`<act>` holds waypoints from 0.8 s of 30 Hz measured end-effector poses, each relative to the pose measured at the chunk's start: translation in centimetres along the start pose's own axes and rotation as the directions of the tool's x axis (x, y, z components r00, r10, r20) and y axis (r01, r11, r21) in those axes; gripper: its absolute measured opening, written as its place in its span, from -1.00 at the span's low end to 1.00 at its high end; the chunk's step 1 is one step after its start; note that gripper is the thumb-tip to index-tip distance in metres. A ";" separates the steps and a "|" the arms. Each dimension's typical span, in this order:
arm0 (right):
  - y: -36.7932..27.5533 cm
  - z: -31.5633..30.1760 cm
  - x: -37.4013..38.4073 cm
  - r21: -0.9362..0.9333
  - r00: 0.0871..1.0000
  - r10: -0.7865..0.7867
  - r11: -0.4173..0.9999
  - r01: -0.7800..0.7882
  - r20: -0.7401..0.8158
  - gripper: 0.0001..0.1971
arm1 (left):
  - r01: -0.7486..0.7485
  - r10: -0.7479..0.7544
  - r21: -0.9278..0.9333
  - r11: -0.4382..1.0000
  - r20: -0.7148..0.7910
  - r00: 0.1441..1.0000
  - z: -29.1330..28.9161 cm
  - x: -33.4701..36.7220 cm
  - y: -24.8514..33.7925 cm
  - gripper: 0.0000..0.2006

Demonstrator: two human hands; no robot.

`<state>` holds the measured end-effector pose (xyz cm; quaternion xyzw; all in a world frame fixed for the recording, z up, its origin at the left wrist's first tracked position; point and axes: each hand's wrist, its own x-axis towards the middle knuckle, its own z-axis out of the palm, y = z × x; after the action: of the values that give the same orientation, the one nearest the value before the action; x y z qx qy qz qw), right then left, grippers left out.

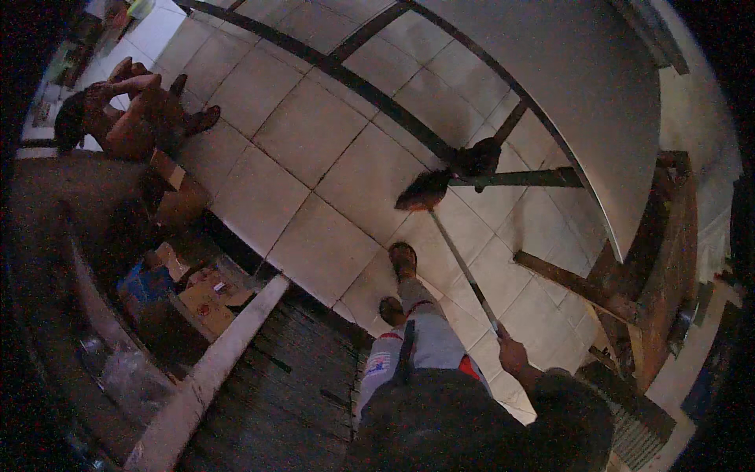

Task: The person scrapes yellow dough from a metal table into a stand mixer, adds ingredients, and operates the mixer. Then the person sweeps a tiled floor with a broom.

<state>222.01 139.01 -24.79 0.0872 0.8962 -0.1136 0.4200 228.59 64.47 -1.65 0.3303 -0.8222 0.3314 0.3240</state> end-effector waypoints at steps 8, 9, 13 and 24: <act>-4.1 -2.4 4.0 -0.014 0.995 -0.097 0.995 0.097 -0.001 -0.51 | -0.016 0.016 -0.019 1.000 -0.036 0.999 -1.2 0.4 0.0 -0.71; -4.3 -1.6 4.8 -0.055 0.998 -0.034 0.998 0.037 0.054 -0.49 | -0.020 0.019 -0.026 0.999 -0.044 0.999 -1.4 0.5 -0.1 -0.71; 1.1 1.4 1.4 -0.144 0.999 0.019 0.989 -0.014 0.036 -0.47 | -0.013 0.008 -0.068 0.998 -0.076 0.997 -2.4 0.2 -0.6 -0.70; 13.8 -10.5 -6.1 -0.481 0.989 -0.141 0.864 0.149 0.055 -0.57 | 0.039 -0.052 -0.093 0.995 -0.145 0.988 -3.4 3.8 -1.8 -0.70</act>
<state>221.60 154.77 -15.32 -0.0891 0.8963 0.0820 0.4267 228.87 64.78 3.76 0.3087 -0.8026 0.3098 0.4057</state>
